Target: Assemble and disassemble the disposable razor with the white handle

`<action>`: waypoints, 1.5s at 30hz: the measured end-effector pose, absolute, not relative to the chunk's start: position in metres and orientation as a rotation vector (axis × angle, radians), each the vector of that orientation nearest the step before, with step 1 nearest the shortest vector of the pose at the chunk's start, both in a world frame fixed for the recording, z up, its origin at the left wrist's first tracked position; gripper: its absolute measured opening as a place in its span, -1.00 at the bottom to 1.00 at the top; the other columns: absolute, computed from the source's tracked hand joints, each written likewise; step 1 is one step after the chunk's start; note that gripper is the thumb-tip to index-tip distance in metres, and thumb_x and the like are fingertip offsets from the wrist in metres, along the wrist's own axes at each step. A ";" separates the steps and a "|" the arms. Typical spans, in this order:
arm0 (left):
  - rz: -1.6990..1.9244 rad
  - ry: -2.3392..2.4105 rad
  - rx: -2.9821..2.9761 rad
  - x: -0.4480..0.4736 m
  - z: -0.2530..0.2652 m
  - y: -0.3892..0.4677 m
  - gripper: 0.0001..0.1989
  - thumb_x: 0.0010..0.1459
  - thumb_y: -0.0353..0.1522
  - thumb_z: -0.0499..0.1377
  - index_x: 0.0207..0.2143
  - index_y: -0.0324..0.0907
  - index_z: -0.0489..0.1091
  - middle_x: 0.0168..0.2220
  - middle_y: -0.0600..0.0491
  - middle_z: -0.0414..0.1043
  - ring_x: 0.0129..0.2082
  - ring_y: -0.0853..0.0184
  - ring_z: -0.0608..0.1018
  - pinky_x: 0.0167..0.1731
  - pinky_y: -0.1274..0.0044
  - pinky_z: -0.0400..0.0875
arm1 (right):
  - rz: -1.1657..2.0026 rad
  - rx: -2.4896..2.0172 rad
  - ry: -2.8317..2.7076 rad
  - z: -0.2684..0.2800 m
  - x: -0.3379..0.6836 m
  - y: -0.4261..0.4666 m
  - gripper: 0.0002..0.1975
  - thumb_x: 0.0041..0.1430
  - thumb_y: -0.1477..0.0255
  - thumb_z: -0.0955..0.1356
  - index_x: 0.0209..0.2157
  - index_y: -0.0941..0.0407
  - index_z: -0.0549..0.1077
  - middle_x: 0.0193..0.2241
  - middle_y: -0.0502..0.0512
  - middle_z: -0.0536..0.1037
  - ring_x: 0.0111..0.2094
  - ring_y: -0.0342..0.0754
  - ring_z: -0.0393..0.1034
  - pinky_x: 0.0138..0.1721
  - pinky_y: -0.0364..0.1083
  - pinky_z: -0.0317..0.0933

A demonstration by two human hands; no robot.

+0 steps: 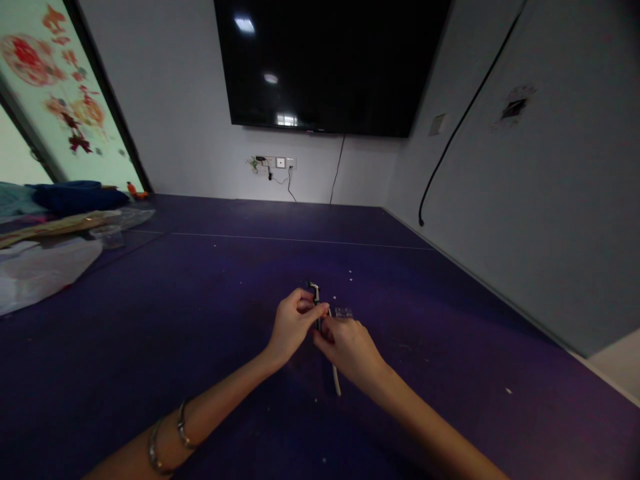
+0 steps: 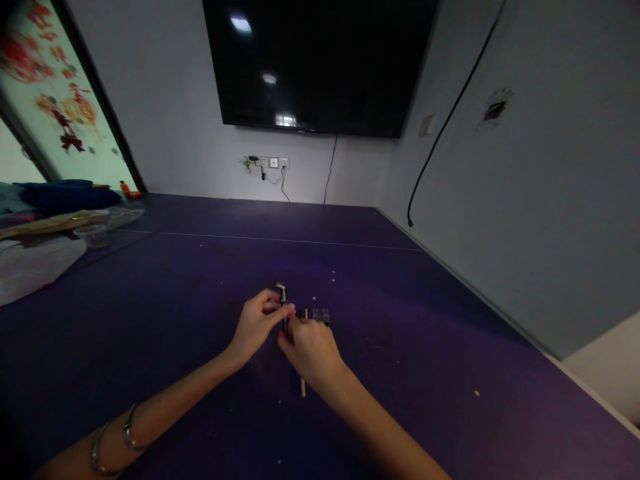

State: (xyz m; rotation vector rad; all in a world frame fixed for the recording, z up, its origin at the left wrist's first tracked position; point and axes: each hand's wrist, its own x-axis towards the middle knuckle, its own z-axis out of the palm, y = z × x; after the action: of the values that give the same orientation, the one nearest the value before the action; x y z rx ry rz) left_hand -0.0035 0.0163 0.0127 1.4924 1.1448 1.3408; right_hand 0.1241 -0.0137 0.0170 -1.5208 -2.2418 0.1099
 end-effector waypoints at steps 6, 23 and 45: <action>1.271 1.057 1.471 -0.007 0.003 0.031 -0.76 -0.04 -0.22 0.22 -0.41 -0.21 0.33 -0.53 0.06 0.51 -0.48 0.28 0.57 -0.44 0.51 0.41 | 0.247 -1.467 -2.157 0.008 0.127 -0.005 -0.78 0.08 0.43 0.26 -0.59 0.15 0.41 -0.65 0.03 0.43 -0.64 -0.18 0.24 -0.59 -0.18 -0.06; 1.410 1.198 1.223 -0.047 -0.006 0.075 -0.62 0.08 -0.13 0.00 -0.61 -0.23 0.28 -0.76 0.10 0.33 -0.81 0.44 0.36 -0.77 0.63 0.23 | 0.773 -1.643 -2.094 -0.020 0.136 0.017 -0.68 -0.02 0.45 0.26 -0.79 0.16 0.22 -0.81 -0.11 0.08 -0.72 -0.27 0.00 -0.69 -0.22 -0.18; 1.251 1.384 1.489 -0.056 -0.028 0.090 -0.69 0.08 -0.20 0.01 -0.58 -0.20 0.29 -0.69 0.13 0.31 -0.71 0.44 0.37 -0.70 0.62 0.22 | 0.719 -1.632 -2.200 -0.028 0.129 0.011 -0.68 -0.03 0.44 0.27 -0.77 0.14 0.15 -0.77 -0.07 0.17 -0.69 -0.24 0.11 -0.65 -0.21 -0.13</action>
State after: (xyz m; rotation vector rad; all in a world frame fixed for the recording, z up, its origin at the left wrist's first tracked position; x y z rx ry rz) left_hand -0.0561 0.0899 -0.0281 1.4887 1.3839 1.2509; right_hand 0.1290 0.0106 -0.0277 -1.6317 -2.2000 0.7185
